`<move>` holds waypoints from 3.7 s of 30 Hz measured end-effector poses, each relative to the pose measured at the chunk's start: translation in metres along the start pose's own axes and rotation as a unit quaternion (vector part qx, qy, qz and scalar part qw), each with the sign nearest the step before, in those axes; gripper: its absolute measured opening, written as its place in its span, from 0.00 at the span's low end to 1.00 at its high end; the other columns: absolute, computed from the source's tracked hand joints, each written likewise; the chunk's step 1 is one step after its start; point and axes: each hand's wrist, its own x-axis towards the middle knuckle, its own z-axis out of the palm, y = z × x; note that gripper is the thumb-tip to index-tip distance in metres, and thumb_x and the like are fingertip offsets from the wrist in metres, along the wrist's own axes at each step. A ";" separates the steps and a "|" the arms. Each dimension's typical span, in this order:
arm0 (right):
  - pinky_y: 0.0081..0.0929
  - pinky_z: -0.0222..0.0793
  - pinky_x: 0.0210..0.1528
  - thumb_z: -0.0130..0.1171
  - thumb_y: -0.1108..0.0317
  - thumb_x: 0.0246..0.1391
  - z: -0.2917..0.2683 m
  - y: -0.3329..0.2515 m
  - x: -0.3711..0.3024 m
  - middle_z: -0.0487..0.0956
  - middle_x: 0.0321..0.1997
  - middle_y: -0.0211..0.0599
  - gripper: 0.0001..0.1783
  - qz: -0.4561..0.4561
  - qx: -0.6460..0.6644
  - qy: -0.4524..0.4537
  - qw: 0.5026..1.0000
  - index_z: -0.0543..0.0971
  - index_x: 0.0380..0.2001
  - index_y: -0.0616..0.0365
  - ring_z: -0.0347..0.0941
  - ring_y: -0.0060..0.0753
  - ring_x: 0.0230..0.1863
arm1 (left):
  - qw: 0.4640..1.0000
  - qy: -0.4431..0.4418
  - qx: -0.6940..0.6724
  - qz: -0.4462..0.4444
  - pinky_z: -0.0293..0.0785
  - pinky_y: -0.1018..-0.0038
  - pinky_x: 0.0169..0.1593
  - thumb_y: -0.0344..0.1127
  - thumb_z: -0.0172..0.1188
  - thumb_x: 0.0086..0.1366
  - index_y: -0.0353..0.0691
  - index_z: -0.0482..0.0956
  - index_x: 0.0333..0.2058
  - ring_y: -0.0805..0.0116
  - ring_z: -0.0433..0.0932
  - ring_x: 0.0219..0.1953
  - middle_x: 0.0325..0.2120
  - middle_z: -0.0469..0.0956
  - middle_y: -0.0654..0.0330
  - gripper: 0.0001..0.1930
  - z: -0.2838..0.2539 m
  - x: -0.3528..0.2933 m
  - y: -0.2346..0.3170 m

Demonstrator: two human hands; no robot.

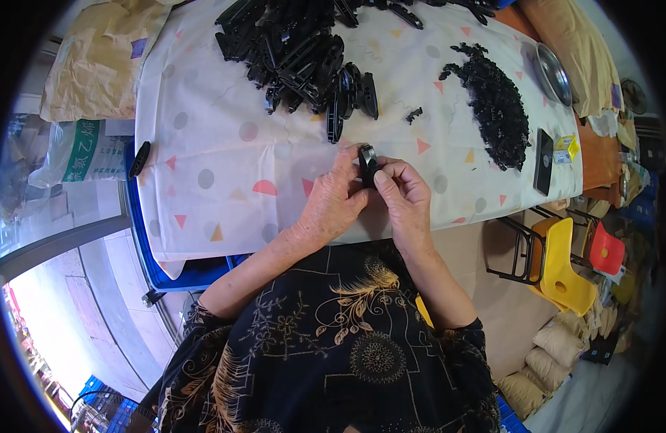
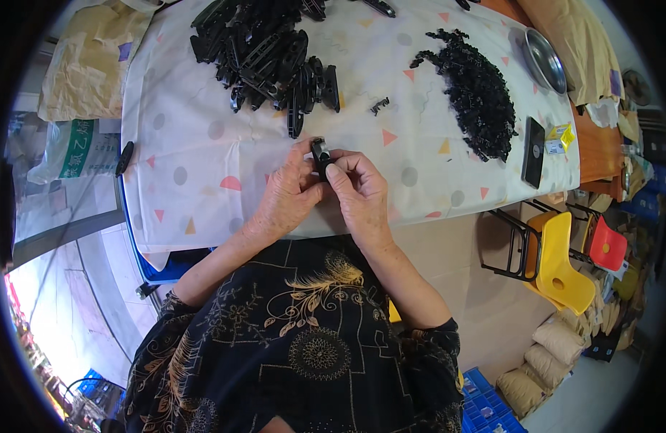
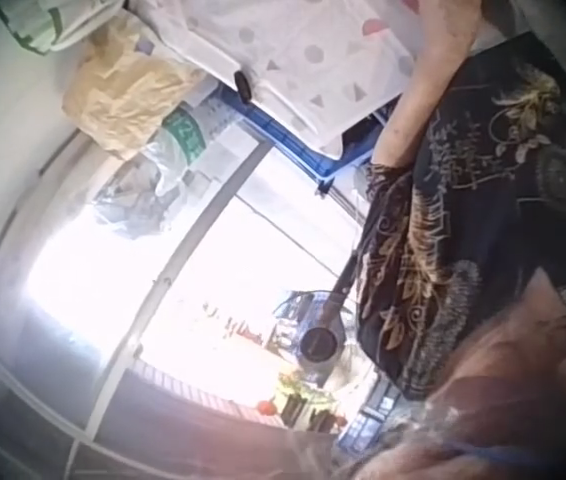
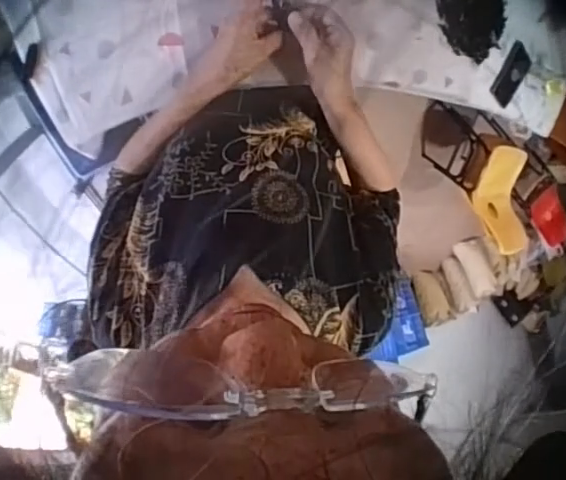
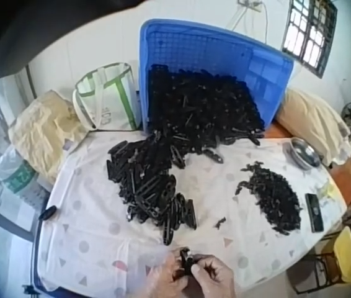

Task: Assembling small black plastic parts by hand on a workbench.

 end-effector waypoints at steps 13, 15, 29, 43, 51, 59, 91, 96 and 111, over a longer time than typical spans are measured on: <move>0.19 0.62 0.50 0.57 0.72 0.56 -0.015 -0.003 0.000 0.75 0.44 0.30 0.04 0.054 -0.056 -0.041 0.996 0.75 0.29 0.60 0.67 0.18 0.43 | 0.999 -0.042 0.029 -0.007 0.72 0.76 0.37 0.20 0.57 0.56 0.41 0.49 0.61 0.74 0.75 0.33 0.30 0.75 0.58 0.36 -0.001 -0.003 0.007; 0.18 0.62 0.49 0.57 0.72 0.56 -0.013 -0.001 0.000 0.75 0.43 0.30 0.03 0.013 -0.060 -0.027 0.998 0.74 0.33 0.60 0.67 0.17 0.42 | 0.998 -0.047 0.016 -0.027 0.72 0.77 0.37 0.21 0.58 0.56 0.43 0.50 0.61 0.74 0.75 0.35 0.33 0.76 0.57 0.36 0.000 -0.002 0.010; 0.22 0.65 0.55 0.56 0.76 0.56 -0.008 -0.007 0.006 0.77 0.44 0.33 0.17 0.084 0.035 -0.117 0.989 0.70 0.49 0.65 0.72 0.23 0.46 | 0.997 -0.036 -0.062 0.026 0.75 0.71 0.44 0.20 0.54 0.57 0.45 0.54 0.58 0.61 0.80 0.40 0.37 0.77 0.52 0.31 0.001 -0.003 -0.001; 0.26 0.66 0.34 0.63 0.66 0.48 -0.060 -0.041 0.091 0.75 0.26 0.34 0.10 -0.176 -0.576 0.082 0.794 0.76 0.29 0.60 0.72 0.29 0.28 | 0.929 0.086 0.355 0.064 0.72 0.61 0.29 0.35 0.62 0.56 0.40 0.66 0.38 0.51 0.77 0.28 0.28 0.74 0.55 0.15 -0.056 0.057 0.014; 0.35 0.68 0.31 0.64 0.66 0.46 -0.054 -0.030 0.104 0.74 0.27 0.37 0.10 -0.228 -0.622 0.079 0.745 0.73 0.25 0.59 0.73 0.40 0.27 | 0.919 0.082 0.385 0.001 0.72 0.61 0.33 0.35 0.64 0.53 0.42 0.65 0.38 0.48 0.76 0.30 0.30 0.76 0.53 0.18 -0.056 0.062 0.017; 0.30 0.69 0.31 0.63 0.68 0.47 -0.057 -0.025 0.095 0.74 0.29 0.36 0.08 -0.198 -0.603 0.085 0.768 0.76 0.29 0.59 0.74 0.36 0.28 | 0.998 0.070 -0.002 -0.005 0.70 0.77 0.28 0.30 0.64 0.56 0.42 0.70 0.42 0.79 0.74 0.31 0.28 0.75 0.64 0.16 -0.055 0.043 0.002; 0.20 0.63 0.42 0.59 0.71 0.54 -0.004 -0.012 0.017 0.77 0.40 0.29 0.03 0.025 0.085 -0.045 0.995 0.78 0.31 0.58 0.68 0.20 0.36 | 0.939 -0.080 -0.328 -0.067 0.70 0.85 0.26 0.31 0.54 0.65 0.43 0.64 0.55 0.80 0.72 0.35 0.39 0.72 0.64 0.20 -0.021 0.010 0.003; 0.20 0.64 0.45 0.59 0.72 0.54 -0.001 -0.010 0.016 0.76 0.39 0.29 0.03 0.032 0.055 -0.032 0.997 0.77 0.31 0.59 0.68 0.18 0.37 | 0.973 -0.060 -0.221 -0.036 0.68 0.86 0.26 0.31 0.54 0.65 0.42 0.63 0.55 0.83 0.69 0.32 0.36 0.72 0.64 0.20 -0.020 0.011 0.005; 0.21 0.66 0.51 0.57 0.77 0.54 -0.004 -0.016 0.030 0.78 0.40 0.32 0.14 0.070 0.043 -0.121 0.989 0.72 0.45 0.62 0.73 0.22 0.42 | 0.991 -0.042 0.020 0.126 0.70 0.67 0.48 0.23 0.55 0.60 0.44 0.48 0.64 0.56 0.77 0.45 0.41 0.76 0.49 0.36 -0.012 0.015 0.010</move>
